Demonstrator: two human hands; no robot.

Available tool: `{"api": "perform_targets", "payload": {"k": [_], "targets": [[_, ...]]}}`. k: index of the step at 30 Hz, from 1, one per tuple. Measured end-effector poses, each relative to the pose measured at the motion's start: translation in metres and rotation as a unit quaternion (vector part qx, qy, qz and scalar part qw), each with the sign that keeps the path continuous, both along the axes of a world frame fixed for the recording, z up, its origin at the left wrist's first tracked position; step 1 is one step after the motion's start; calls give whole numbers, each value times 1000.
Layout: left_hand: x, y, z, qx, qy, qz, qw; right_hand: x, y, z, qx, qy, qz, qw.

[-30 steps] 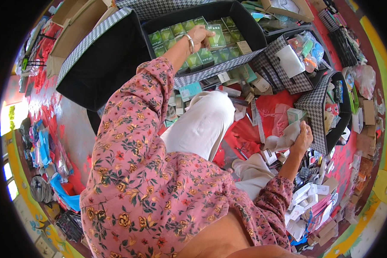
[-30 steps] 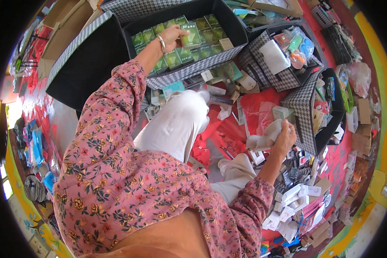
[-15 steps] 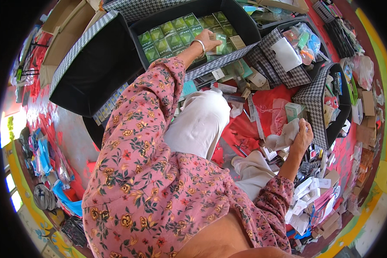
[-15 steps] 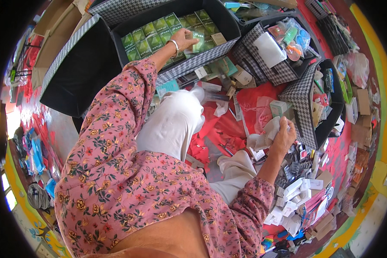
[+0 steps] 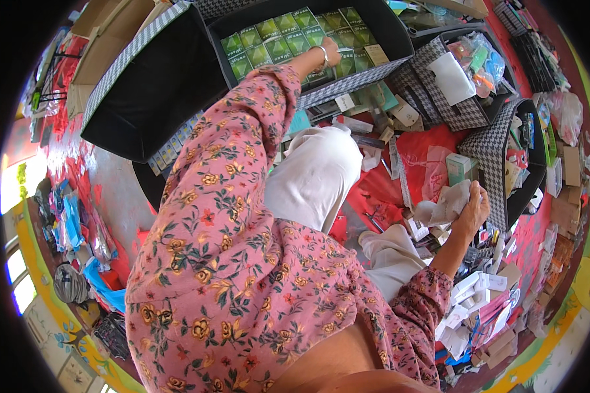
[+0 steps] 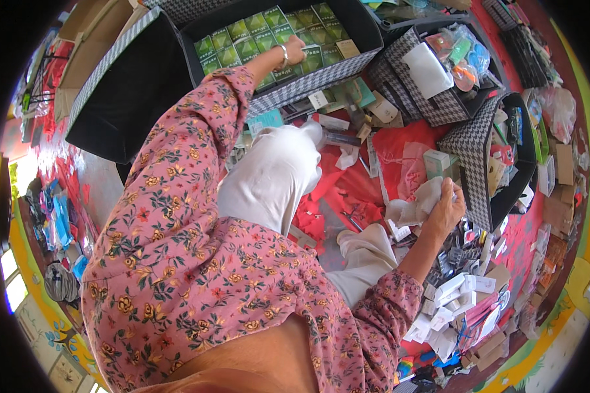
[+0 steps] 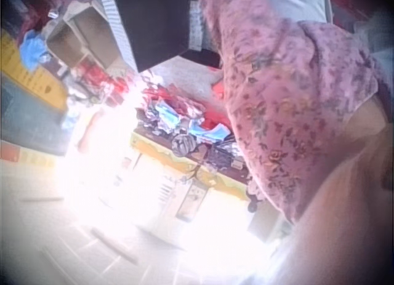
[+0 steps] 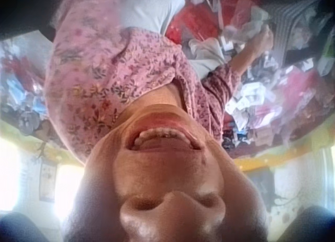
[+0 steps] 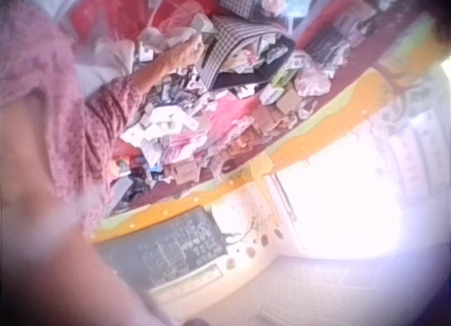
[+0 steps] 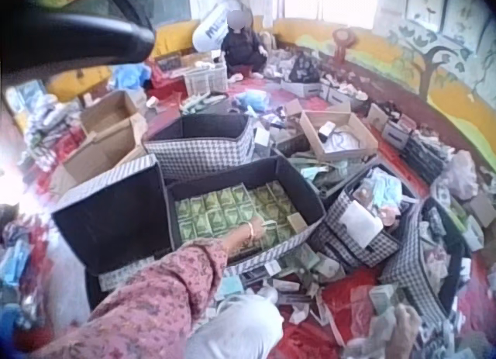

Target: The person wipes small boxes with a cloth and places them into larger storage bins while sitting on a floor surrounded by various product containers and packaging materials.

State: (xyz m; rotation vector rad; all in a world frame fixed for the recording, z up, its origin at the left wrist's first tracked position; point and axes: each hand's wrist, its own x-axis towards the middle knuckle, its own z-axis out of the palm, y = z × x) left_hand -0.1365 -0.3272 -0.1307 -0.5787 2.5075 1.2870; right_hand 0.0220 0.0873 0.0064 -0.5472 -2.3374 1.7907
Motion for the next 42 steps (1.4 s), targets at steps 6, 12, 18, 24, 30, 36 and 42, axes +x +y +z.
{"api": "perform_targets", "payload": {"k": [6,12,18,24,30,36,42], "targets": [[-7,2,40,-297,-2,-172,939,1,3,3,-9,1,-12,1000],[13,37,11,-382,159,-329,849,-2,-6,3,12,24,-3,1000],[-4,45,-9,-391,2,-409,824,2,3,-1,17,4,-23,1000],[-1,23,-20,-371,47,-427,823,4,-4,-2,4,0,0,1000],[-27,17,-81,-332,173,-423,825,7,-1,2,49,3,-22,999],[4,-21,95,-130,215,-192,949,5,68,33,-94,38,-176,979],[76,105,230,162,378,-249,877,29,187,-17,264,-60,-267,925]]}}
